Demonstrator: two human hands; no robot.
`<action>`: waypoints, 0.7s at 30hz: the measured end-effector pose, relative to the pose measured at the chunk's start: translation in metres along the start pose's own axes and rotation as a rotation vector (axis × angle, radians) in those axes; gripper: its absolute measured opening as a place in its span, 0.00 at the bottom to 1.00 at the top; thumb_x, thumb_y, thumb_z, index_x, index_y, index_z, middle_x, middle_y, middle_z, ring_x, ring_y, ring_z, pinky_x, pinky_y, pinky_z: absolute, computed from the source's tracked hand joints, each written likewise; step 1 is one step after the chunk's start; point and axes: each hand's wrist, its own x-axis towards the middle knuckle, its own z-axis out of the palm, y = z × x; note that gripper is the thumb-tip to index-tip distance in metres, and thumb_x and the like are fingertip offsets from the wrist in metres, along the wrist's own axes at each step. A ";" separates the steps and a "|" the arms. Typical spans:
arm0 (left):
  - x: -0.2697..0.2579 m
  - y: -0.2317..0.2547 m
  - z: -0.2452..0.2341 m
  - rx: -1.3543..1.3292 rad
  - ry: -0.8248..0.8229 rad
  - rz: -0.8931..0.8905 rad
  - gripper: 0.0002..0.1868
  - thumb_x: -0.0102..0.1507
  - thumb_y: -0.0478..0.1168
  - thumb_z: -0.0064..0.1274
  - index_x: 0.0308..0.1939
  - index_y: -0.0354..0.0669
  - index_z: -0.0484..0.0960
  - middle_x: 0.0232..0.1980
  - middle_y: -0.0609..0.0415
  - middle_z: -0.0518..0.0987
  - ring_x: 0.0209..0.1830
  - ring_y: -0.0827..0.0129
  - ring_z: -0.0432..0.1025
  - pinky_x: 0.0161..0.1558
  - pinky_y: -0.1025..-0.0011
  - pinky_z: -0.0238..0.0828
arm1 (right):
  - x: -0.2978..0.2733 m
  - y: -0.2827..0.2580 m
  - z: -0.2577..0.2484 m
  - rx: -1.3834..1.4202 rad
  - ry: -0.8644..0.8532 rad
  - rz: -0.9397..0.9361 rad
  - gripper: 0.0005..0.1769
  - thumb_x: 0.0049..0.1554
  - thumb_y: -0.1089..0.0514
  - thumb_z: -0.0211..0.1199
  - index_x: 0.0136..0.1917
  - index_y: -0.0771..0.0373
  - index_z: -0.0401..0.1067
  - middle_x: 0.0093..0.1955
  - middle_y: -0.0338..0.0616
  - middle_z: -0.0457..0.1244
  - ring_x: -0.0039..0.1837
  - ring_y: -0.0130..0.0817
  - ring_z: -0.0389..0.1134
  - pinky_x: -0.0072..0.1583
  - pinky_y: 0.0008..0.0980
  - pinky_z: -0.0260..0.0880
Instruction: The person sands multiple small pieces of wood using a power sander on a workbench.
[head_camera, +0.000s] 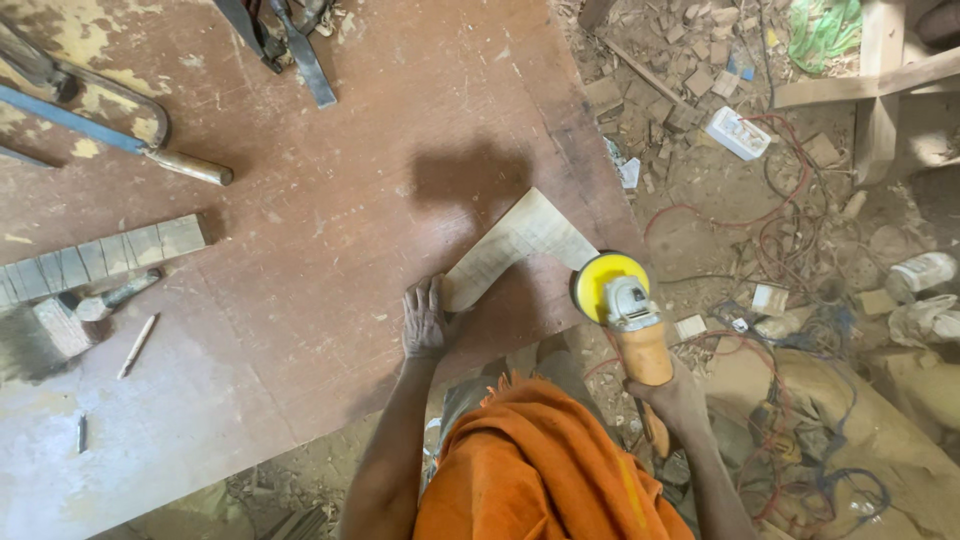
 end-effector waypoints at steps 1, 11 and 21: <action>0.000 0.000 -0.001 0.005 0.002 0.017 0.44 0.57 0.54 0.61 0.71 0.38 0.63 0.67 0.40 0.67 0.65 0.42 0.61 0.67 0.47 0.60 | 0.003 -0.010 0.000 0.000 -0.002 -0.006 0.35 0.37 0.47 0.77 0.58 0.58 0.75 0.50 0.53 0.72 0.54 0.51 0.74 0.57 0.47 0.72; -0.003 -0.010 0.008 0.045 -0.047 -0.029 0.44 0.57 0.53 0.61 0.73 0.41 0.63 0.68 0.42 0.66 0.65 0.43 0.62 0.67 0.48 0.60 | 0.029 -0.131 0.011 -0.043 -0.122 -0.065 0.40 0.35 0.46 0.77 0.61 0.57 0.73 0.54 0.53 0.71 0.57 0.51 0.73 0.58 0.48 0.71; 0.000 -0.007 -0.001 0.006 -0.066 -0.059 0.45 0.57 0.57 0.63 0.71 0.42 0.62 0.67 0.42 0.67 0.62 0.43 0.62 0.64 0.48 0.60 | 0.016 -0.114 0.003 -0.113 -0.111 0.030 0.38 0.36 0.45 0.78 0.59 0.57 0.75 0.53 0.56 0.71 0.57 0.55 0.73 0.57 0.49 0.71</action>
